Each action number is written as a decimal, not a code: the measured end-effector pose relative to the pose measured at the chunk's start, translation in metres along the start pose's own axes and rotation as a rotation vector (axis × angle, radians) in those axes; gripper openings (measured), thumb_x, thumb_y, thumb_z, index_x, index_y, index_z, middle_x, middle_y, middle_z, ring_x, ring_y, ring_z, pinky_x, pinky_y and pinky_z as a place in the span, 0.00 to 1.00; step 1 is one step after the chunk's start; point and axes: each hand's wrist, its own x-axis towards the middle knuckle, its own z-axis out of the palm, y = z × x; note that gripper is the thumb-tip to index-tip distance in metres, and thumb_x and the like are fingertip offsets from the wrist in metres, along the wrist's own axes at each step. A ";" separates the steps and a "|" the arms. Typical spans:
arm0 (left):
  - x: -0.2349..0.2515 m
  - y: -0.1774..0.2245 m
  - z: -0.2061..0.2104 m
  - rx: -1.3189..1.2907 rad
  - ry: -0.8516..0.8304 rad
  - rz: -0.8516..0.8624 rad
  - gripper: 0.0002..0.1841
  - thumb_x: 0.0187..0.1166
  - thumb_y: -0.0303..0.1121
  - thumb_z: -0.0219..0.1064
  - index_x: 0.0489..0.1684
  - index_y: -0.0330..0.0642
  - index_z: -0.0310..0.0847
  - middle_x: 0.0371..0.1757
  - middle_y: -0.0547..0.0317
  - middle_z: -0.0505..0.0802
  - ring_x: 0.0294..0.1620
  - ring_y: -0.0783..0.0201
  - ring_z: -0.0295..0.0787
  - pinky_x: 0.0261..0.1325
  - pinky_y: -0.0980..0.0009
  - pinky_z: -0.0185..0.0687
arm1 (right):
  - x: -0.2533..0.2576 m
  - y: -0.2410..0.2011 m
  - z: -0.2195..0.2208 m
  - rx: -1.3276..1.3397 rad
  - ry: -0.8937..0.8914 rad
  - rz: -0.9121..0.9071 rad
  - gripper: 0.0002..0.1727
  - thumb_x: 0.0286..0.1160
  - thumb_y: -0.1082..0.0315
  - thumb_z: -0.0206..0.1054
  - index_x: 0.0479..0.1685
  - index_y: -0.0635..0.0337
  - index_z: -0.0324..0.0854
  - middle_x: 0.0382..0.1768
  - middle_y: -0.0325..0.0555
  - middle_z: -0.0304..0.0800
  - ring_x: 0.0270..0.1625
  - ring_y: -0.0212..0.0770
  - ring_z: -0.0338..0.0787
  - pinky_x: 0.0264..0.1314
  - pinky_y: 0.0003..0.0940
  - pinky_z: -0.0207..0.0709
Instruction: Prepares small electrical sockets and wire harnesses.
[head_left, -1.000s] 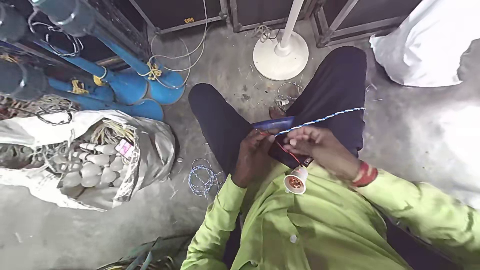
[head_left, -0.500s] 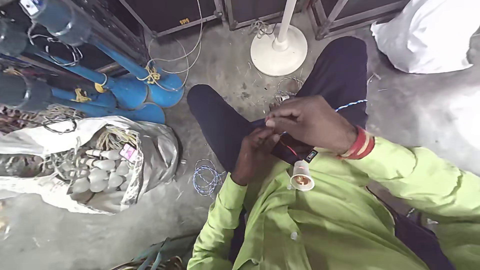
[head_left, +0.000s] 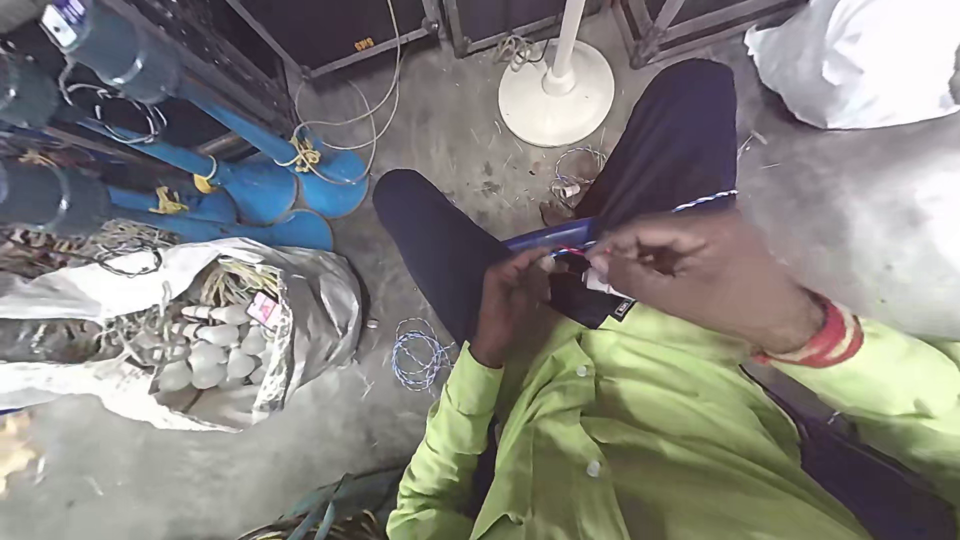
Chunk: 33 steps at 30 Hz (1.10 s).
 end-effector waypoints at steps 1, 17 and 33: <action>0.001 0.002 0.002 -0.022 0.024 -0.007 0.13 0.89 0.29 0.59 0.61 0.37 0.88 0.37 0.58 0.94 0.22 0.75 0.78 0.25 0.80 0.76 | -0.009 0.002 0.003 0.056 0.009 0.032 0.07 0.70 0.65 0.71 0.39 0.55 0.92 0.28 0.28 0.91 0.27 0.18 0.85 0.27 0.16 0.81; 0.033 0.042 0.030 -0.089 0.293 -0.148 0.10 0.75 0.25 0.75 0.51 0.38 0.90 0.34 0.56 0.93 0.18 0.75 0.76 0.20 0.80 0.72 | -0.032 0.028 0.018 0.592 -0.132 0.553 0.07 0.80 0.73 0.66 0.42 0.63 0.91 0.28 0.39 0.92 0.30 0.29 0.89 0.35 0.26 0.84; 0.046 0.083 0.043 0.257 0.167 -0.238 0.24 0.72 0.18 0.65 0.70 0.42 0.83 0.25 0.66 0.81 0.16 0.77 0.67 0.19 0.82 0.63 | 0.024 0.087 0.040 1.527 0.404 0.558 0.20 0.84 0.74 0.58 0.73 0.54 0.70 0.34 0.33 0.87 0.35 0.29 0.90 0.47 0.29 0.88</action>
